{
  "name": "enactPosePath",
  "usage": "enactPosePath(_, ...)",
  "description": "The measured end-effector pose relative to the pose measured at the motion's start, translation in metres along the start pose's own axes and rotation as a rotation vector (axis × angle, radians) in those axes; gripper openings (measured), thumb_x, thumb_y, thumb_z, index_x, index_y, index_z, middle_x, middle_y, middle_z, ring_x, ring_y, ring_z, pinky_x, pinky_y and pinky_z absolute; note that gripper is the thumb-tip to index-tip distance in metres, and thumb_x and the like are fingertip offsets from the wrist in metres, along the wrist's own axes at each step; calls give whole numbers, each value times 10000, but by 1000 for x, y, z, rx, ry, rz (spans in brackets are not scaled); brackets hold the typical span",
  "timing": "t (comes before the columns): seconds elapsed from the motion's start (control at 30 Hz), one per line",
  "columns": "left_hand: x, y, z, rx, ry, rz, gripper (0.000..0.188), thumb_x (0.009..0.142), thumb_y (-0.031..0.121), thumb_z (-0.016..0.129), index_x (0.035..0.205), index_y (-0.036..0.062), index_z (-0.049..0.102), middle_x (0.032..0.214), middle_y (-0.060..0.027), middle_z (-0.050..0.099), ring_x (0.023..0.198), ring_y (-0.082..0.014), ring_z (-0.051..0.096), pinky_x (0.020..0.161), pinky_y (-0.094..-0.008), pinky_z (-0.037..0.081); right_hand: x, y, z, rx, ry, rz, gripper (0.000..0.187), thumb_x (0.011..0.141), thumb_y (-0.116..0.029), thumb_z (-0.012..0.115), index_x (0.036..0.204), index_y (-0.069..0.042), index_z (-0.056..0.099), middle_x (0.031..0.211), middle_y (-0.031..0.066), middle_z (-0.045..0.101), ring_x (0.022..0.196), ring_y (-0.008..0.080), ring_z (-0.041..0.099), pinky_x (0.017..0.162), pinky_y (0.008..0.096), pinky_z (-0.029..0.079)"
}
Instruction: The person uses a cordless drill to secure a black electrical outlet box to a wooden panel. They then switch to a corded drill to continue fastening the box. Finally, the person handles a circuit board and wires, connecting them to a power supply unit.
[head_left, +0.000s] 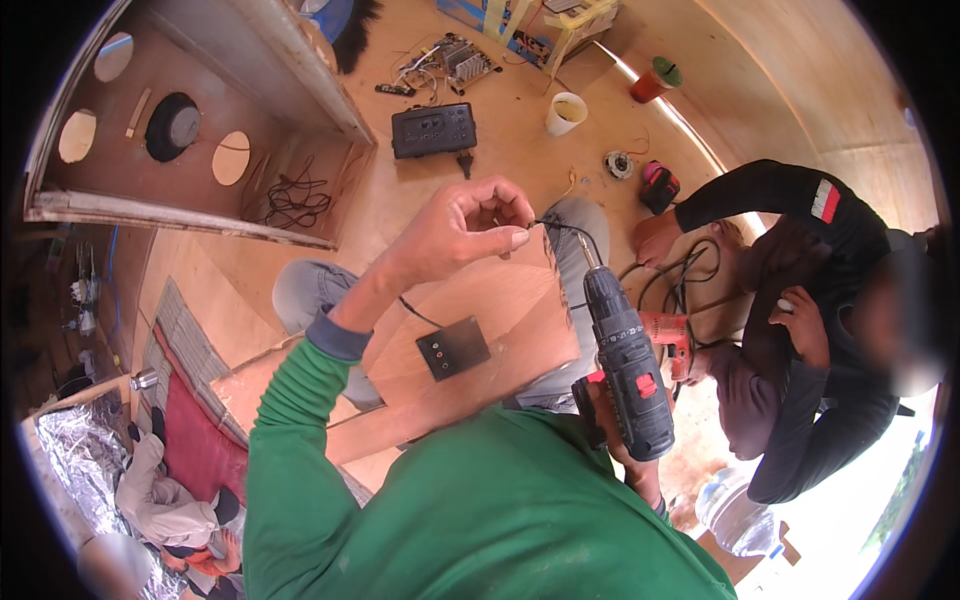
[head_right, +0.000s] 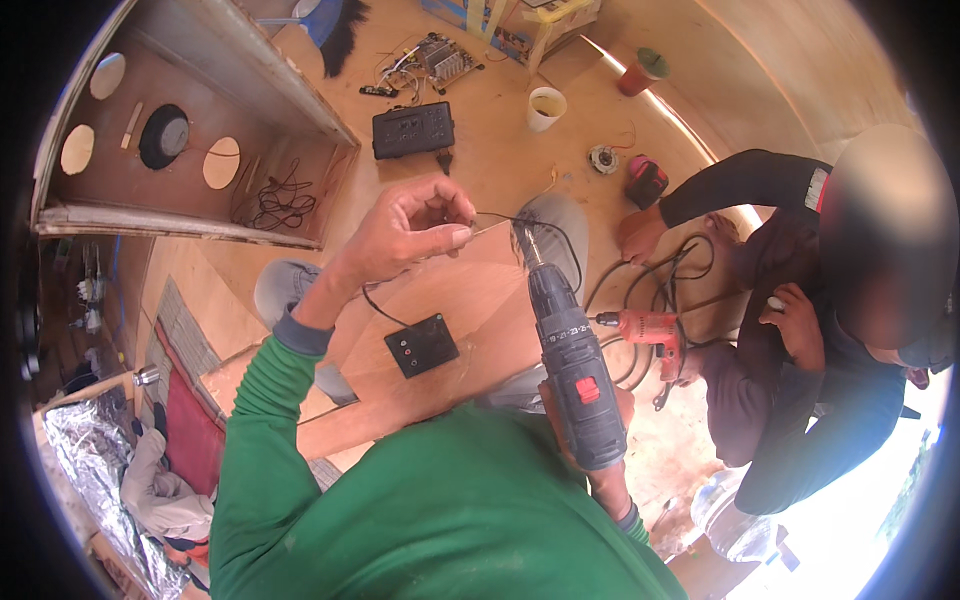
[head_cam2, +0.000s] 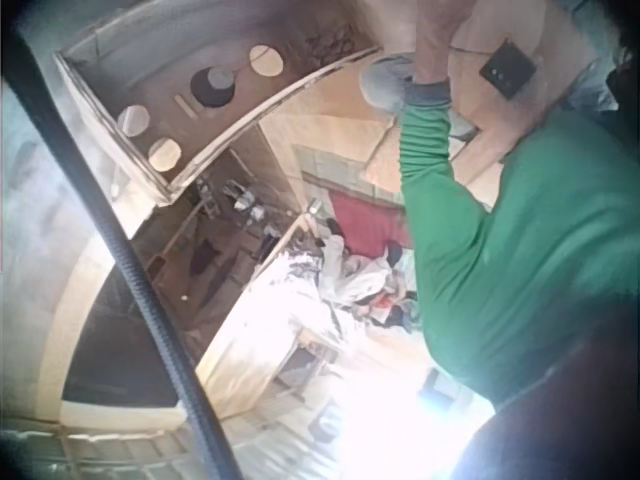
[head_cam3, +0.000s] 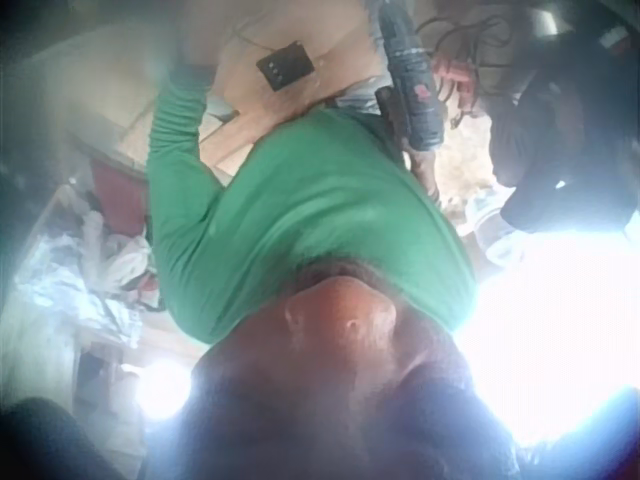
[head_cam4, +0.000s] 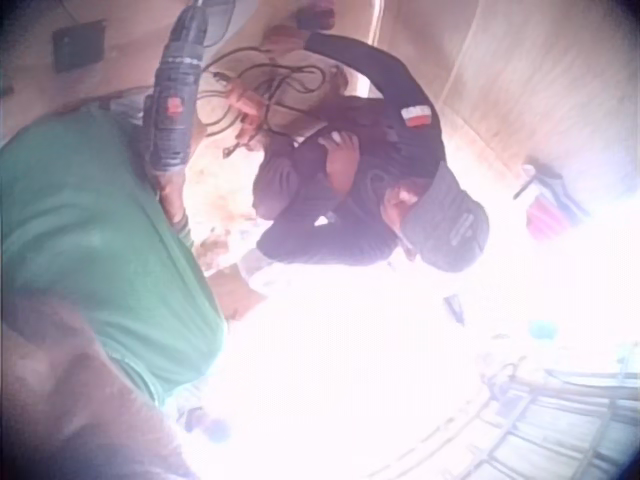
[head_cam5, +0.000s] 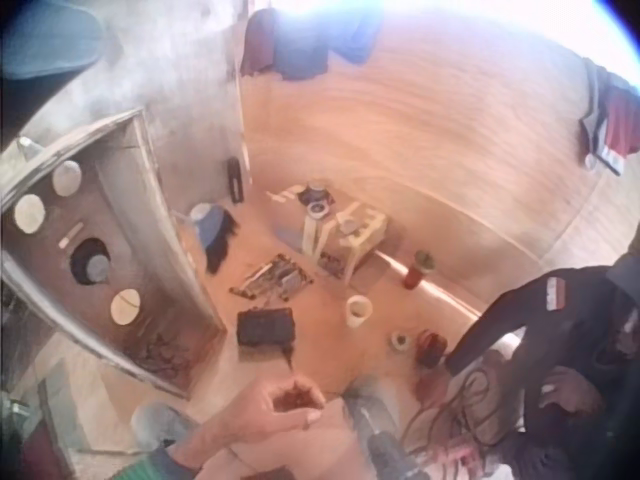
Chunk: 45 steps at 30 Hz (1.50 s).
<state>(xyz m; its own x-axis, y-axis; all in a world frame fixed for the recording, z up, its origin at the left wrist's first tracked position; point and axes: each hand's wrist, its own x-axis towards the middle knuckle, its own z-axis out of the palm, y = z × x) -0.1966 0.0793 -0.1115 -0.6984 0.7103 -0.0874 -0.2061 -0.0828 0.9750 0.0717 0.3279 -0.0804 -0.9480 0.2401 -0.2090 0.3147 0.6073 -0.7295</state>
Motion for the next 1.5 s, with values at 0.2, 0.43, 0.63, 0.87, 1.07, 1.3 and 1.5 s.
enactPosePath(0.2,-50,-23,6,-86,152,-81,234,1036,86,755,1245,-18,763,1017,-30,750,917,-113,691,854,-301,598,-11,3,4,40,-103,87,276,896,-146,896,1133,-70,776,960,94,813,777,276,781,739,376,614)
enactPosePath(0.43,-92,-49,10,-66,348,-165,301,1053,131,741,1295,-47,764,1056,-50,749,916,-116,686,889,-300,581,-12,-4,4,186,-307,-24,318,893,-63,866,1189,-5,766,939,100,785,789,189,724,764,348,586)
enactPosePath(0.63,-108,-38,31,124,360,-272,248,1061,132,734,1225,-41,801,1113,-89,744,920,-131,703,858,-312,592,-16,-9,12,239,-400,25,330,925,-80,825,1232,14,747,1022,161,797,890,219,764,796,376,585)
enactPosePath(0.87,-1,-49,12,264,251,-126,280,1058,142,745,1242,-64,790,1081,-96,795,911,-150,763,843,-306,606,-6,-2,10,309,-214,81,383,931,-69,851,1296,-5,753,1043,125,809,876,210,778,802,383,604)
enactPosePath(1.07,171,-134,-8,200,183,-400,283,963,12,785,1223,-97,767,1076,-150,802,887,-170,794,793,-281,668,6,18,10,323,-66,225,300,950,-68,843,1234,-8,766,958,119,788,815,217,755,776,379,600)
enactPosePath(1.3,268,-235,-4,401,181,-407,62,892,-25,766,925,-36,818,851,-125,818,782,-204,818,749,-334,671,24,36,1,270,13,216,217,931,-67,871,1105,-13,754,908,98,777,761,231,746,714,367,594)
enactPosePath(1.5,291,-261,0,813,136,-177,87,871,11,749,880,41,831,881,-145,826,848,-292,823,820,-399,642,34,37,-6,325,-13,380,195,936,-71,871,1081,-26,749,887,94,764,736,233,733,690,366,587)
